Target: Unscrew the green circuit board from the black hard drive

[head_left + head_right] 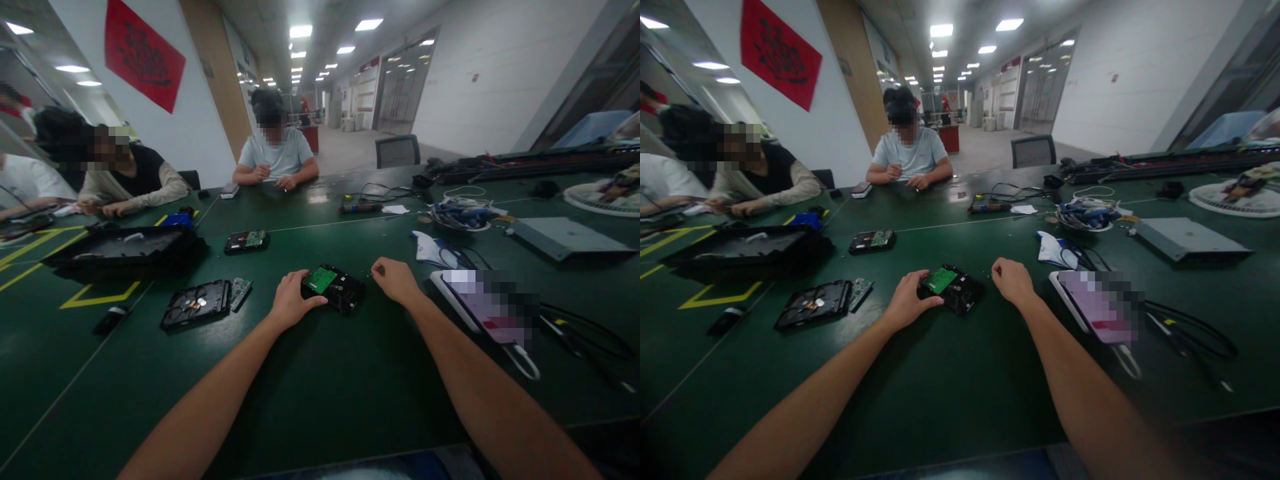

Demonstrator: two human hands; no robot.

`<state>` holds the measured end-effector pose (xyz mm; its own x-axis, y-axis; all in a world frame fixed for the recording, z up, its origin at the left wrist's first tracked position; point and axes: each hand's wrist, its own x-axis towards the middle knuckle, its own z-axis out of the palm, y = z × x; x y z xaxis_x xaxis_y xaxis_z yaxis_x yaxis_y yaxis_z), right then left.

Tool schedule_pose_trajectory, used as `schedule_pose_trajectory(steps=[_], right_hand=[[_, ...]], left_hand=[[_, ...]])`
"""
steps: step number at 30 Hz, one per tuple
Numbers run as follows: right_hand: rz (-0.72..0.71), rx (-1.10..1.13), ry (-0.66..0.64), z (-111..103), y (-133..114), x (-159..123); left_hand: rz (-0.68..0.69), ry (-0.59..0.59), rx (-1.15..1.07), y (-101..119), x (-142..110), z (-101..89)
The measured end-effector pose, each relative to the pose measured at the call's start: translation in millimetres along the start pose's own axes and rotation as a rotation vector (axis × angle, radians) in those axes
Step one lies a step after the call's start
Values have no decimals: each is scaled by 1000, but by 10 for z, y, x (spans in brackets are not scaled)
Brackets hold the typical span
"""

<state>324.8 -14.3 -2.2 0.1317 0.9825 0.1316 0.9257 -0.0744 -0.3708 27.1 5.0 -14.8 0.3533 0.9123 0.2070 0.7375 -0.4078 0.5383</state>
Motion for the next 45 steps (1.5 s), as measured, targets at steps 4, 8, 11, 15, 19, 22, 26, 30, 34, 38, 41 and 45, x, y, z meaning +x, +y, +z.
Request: schedule_pose_trajectory(steps=[4,8,11,15,19,22,26,30,34,38,41,45], right_hand=[[9,17,2,-31,5,-18],[48,59,16,-99,19,-33],[52,113,-16,-145,-25,-60],[26,319,-134,-157,-142,-116],[51,405,-235,-118,-215,-148],[62,435,-264,-91,-217,-145],[98,540,-305,-94,-195,-142],[68,599,-454,-126,-184,-172],[-24,674,-688,-178,-190,-223],[-51,732,-765,-215,-161,-226],[-5,800,-624,-167,-110,-178],[69,969,-493,-26,-82,-114]], left_hand=[[-1,1,13,28,-6,-8],[-2,29,31,63,-16,-5],[-15,62,19,68,-23,13],[-66,88,-1,74,-29,23],[-108,91,-14,107,-6,-5],[-131,69,-67,126,31,-33],[-120,0,-122,127,74,-47],[-134,-19,-164,138,100,-50],[-125,-46,-186,153,178,-47],[-57,-83,-215,163,287,-23],[-41,-111,-217,191,299,-16],[-2,-118,-210,211,211,-19]])
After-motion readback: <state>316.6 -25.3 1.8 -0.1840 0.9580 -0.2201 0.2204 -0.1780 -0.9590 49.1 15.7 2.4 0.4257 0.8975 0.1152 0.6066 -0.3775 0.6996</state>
